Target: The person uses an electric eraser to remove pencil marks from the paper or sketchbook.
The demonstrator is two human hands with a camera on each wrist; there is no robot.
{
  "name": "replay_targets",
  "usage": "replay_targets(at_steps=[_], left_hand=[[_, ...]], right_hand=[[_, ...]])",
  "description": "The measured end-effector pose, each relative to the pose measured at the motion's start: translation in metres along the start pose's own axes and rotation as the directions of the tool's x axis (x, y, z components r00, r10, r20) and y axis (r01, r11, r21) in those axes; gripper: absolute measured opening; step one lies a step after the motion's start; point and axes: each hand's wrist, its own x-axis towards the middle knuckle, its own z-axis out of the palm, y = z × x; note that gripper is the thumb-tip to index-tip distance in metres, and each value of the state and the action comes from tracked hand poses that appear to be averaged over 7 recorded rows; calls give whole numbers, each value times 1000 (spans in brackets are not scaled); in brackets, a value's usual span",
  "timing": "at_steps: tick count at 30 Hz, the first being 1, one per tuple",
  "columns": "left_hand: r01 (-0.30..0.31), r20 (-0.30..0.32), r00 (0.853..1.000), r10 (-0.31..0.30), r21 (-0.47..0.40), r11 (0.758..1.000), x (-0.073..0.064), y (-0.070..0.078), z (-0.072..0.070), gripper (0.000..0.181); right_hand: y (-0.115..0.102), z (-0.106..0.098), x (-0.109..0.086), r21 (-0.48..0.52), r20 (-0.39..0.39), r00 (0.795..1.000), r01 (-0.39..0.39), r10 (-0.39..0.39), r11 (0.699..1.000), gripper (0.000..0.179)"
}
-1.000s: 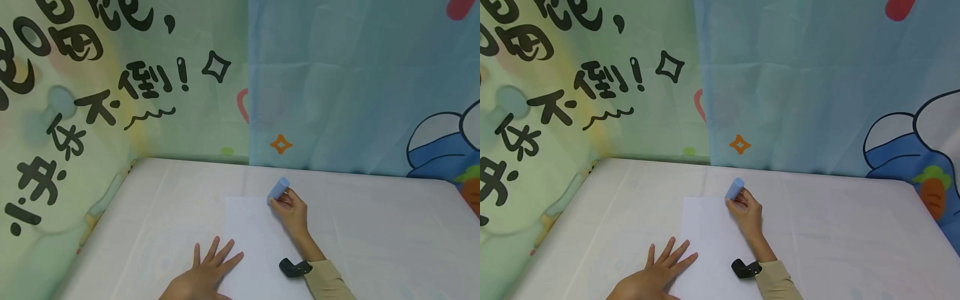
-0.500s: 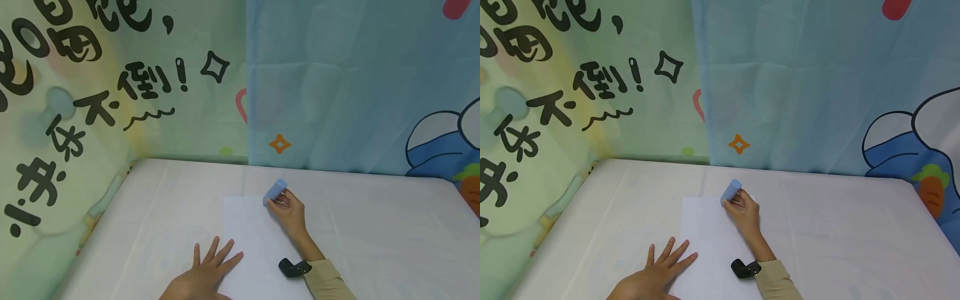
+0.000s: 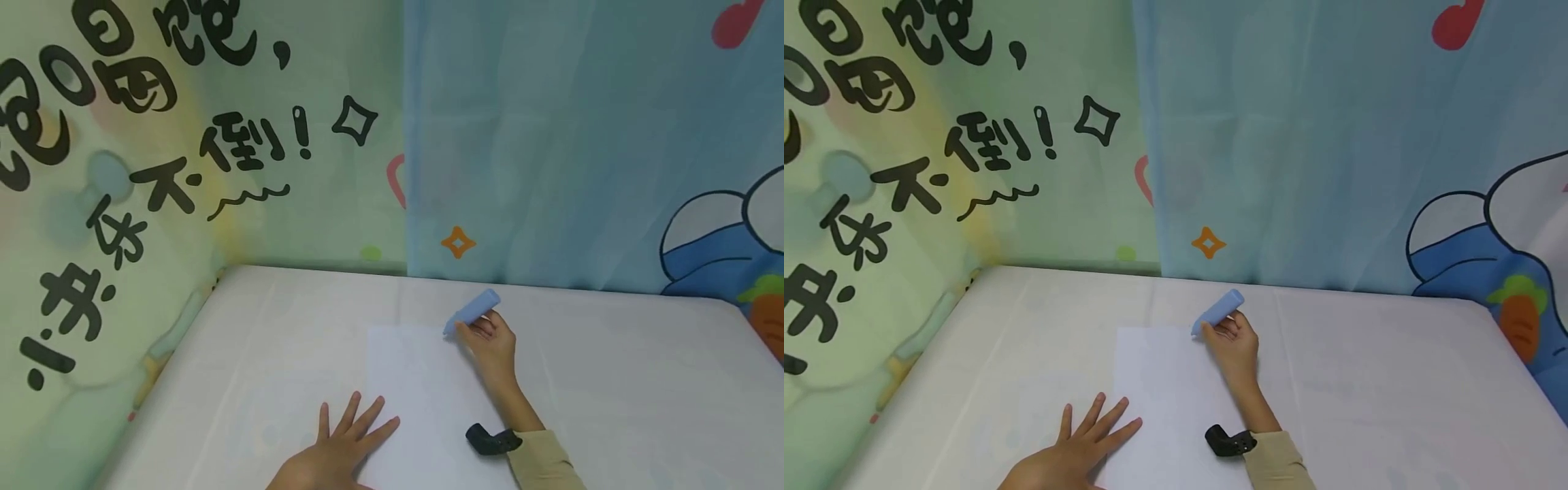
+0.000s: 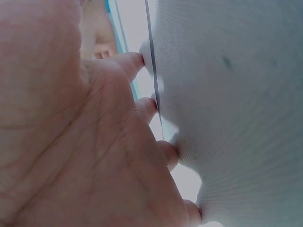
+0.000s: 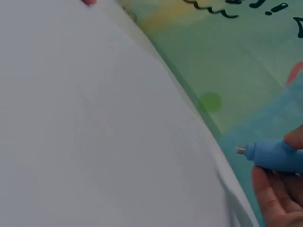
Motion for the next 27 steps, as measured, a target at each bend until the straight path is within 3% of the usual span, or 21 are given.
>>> replay_targets(at_steps=[2, 4, 5, 7, 10, 12, 13, 15, 18, 21, 23, 25, 27], left_hand=[[6, 7, 1000, -6, 0, 1000, 0, -1, 1, 97], [14, 9, 1000, -14, -3, 1000, 0, -2, 2, 97], [13, 7, 1000, -13, -9, 1000, 0, -3, 2, 96], [16, -3, 1000, -16, -22, 1000, 1, -6, 1, 96], [18, -19, 1000, -19, -43, 999, 1, -9, -3, 97], [23, -32, 999, -24, -49, 999, 2, -10, -5, 98], [21, -35, 999, -23, -47, 999, 3, -11, -7, 99], [8, -48, 999, -10, -46, 999, 4, -11, -9, 100], [-28, -99, 995, 25, -36, 999, 8, -11, -11, 101], [-48, -168, 985, 38, -59, 997, 12, -11, -12, 95], [-39, -245, 969, 26, -47, 998, 16, -11, -15, 87], [-9, -372, 928, 12, 9, 1000, 21, -12, -19, 81], [56, -511, 860, -3, 88, 995, 26, -11, -26, 82]], right_hand=[[-4, -15, 2, -10, 23, 993, -113, 114, 993, 38], [-10, -35, 2, -74, 112, 969, -214, 222, 974, 41], [-13, -45, 2, -119, 178, 946, -253, 271, 960, 44], [-20, -66, 0, -235, 327, 879, -279, 346, 931, 53], [-28, -92, -8, -388, 496, 768, -220, 404, 895, 65], [-30, -102, -15, -434, 531, 732, -196, 426, 879, 71], [-31, -106, -18, -454, 532, 728, -185, 432, 871, 73], [-31, -111, -25, -484, 515, 735, -175, 441, 857, 72], [-32, -113, -32, -542, 472, 762, -146, 443, 828, 65], [-37, -113, -37, -645, 427, 793, -69, 434, 761, 57], [-42, -113, -37, -710, 411, 812, 0, 414, 704, 57], [-48, -111, -36, -784, 371, 850, 71, 374, 616, 58], [-55, -107, -36, -810, 350, 894, 139, 279, 570, 54]])
